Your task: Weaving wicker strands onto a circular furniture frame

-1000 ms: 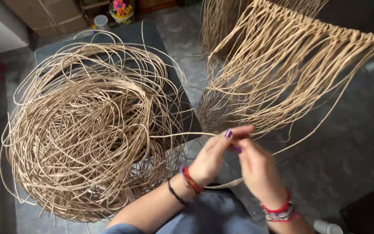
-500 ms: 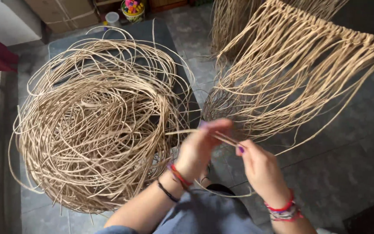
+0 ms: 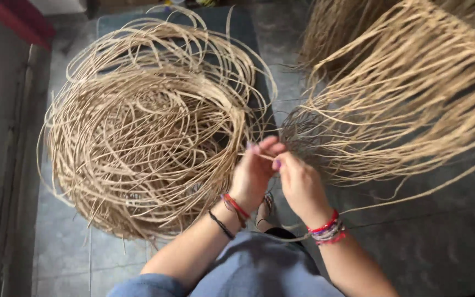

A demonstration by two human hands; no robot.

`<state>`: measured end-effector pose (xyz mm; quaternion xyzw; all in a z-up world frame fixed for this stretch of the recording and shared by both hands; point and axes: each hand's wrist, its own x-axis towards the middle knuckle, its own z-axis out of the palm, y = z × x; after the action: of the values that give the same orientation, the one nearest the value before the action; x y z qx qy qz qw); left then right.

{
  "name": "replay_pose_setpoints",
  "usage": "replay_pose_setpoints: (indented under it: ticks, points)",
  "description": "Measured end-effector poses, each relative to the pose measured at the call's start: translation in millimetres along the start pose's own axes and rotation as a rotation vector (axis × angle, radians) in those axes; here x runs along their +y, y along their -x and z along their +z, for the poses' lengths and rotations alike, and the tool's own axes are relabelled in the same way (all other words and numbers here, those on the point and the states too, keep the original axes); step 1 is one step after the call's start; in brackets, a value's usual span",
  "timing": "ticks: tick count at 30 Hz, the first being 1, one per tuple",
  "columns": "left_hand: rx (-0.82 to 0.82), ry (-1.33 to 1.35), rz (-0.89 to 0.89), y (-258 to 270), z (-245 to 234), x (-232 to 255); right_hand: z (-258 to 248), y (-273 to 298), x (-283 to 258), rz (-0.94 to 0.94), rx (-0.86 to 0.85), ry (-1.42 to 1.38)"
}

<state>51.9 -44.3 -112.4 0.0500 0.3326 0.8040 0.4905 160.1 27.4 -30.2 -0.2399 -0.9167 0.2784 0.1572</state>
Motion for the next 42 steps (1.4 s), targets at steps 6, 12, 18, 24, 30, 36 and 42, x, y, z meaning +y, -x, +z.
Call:
replay_pose_setpoints:
  ticks: [6,12,18,24,30,36,42]
  points:
    - [0.227,0.410,0.133,-29,-58,30,-64,20,15,0.238,0.054,0.137]
    - [-0.011,0.057,0.292,-5,-1,36,-45,3,5,0.139,-0.091,0.061]
    - [-0.155,-0.309,0.195,13,32,48,-28,-4,-5,0.076,-0.126,0.063]
    - [-0.046,-0.019,0.260,14,37,62,-56,28,10,0.226,-0.127,-0.082]
    - [-0.362,-0.224,0.067,41,65,60,-50,33,-2,0.202,-0.102,-0.374]
    - [-0.110,-0.399,0.408,37,64,84,-70,68,23,0.393,-0.170,-0.360]
    - [-0.423,-0.366,0.109,58,92,68,-70,73,0,0.325,-0.062,-0.320]
